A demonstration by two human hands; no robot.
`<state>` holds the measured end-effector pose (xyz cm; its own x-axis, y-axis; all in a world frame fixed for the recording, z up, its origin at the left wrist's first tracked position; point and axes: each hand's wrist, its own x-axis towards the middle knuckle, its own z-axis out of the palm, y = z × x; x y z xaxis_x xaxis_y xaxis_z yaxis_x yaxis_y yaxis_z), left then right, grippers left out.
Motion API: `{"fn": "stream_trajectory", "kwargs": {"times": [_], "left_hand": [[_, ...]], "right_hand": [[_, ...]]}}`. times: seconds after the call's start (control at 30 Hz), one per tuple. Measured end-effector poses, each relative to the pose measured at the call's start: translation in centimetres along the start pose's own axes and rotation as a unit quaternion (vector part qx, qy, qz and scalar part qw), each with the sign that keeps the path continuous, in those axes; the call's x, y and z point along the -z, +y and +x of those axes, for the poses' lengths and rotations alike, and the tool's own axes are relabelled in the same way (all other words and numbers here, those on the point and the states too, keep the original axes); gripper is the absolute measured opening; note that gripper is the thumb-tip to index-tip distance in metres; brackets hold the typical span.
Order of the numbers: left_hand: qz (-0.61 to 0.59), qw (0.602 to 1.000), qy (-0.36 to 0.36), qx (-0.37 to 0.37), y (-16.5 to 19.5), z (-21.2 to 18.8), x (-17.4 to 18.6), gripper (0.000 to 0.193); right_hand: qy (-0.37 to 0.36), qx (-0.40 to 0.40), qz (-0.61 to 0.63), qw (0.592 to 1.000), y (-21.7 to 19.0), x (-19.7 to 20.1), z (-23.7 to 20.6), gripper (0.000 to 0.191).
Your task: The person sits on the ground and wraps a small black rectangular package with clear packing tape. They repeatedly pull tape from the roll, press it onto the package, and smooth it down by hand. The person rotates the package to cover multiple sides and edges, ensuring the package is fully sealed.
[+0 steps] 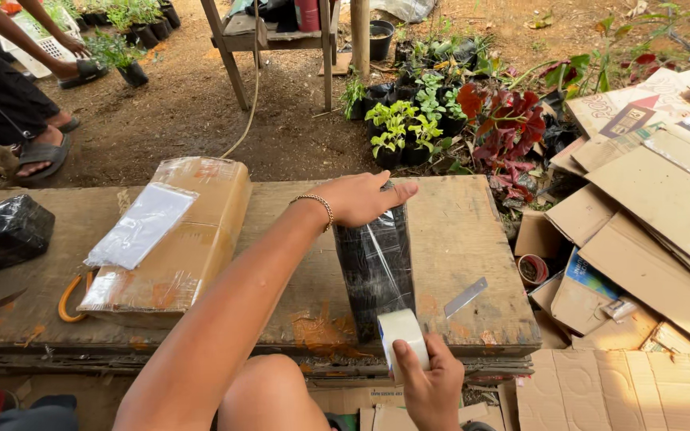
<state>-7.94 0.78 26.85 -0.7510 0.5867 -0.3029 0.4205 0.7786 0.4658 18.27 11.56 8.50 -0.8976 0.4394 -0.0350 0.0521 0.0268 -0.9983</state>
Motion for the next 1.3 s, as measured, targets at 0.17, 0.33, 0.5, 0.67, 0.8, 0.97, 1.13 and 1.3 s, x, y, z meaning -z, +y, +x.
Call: {"fn": "stream_trajectory", "kwargs": {"times": [0.17, 0.33, 0.5, 0.67, 0.8, 0.97, 1.13, 1.3], "left_hand": [[-0.02, 0.999, -0.011, -0.025, -2.8, 3.0, -0.2, 0.116], [-0.075, 0.994, -0.055, -0.06, -4.6, 5.9, -0.1, 0.099], [-0.107, 0.993, -0.045, 0.004, -5.8, 8.0, 0.8, 0.091], [-0.15, 0.985, -0.08, 0.027, -6.8, 10.4, 0.0, 0.082], [-0.154, 0.979, -0.13, 0.007, -7.8, 12.9, -2.8, 0.085], [-0.233, 0.953, -0.179, -0.07, -9.6, 14.5, -5.4, 0.08], [-0.191, 0.965, -0.172, -0.051, -8.6, 15.0, -4.9, 0.083], [-0.121, 0.98, -0.156, -0.031, -8.4, 14.8, -4.8, 0.09]], "right_hand": [[-0.023, 0.046, 0.03, 0.998, 0.8, -0.4, -0.7, 0.033], [-0.112, 0.037, 0.071, 0.991, 0.8, 0.0, 0.1, 0.034], [-0.145, 0.032, 0.066, 0.987, -0.9, -0.5, 2.0, 0.033], [-0.107, 0.004, 0.037, 0.994, -3.1, -1.0, 1.9, 0.033], [-0.041, 0.006, 0.006, 0.999, -4.4, -1.4, 1.8, 0.03], [-0.003, -0.078, -0.083, 0.994, -4.8, -1.4, 1.4, 0.029], [0.016, -0.103, -0.048, 0.993, -3.9, -1.5, 0.3, 0.03], [0.008, -0.11, -0.017, 0.994, -2.8, -1.0, 0.2, 0.032]]}}
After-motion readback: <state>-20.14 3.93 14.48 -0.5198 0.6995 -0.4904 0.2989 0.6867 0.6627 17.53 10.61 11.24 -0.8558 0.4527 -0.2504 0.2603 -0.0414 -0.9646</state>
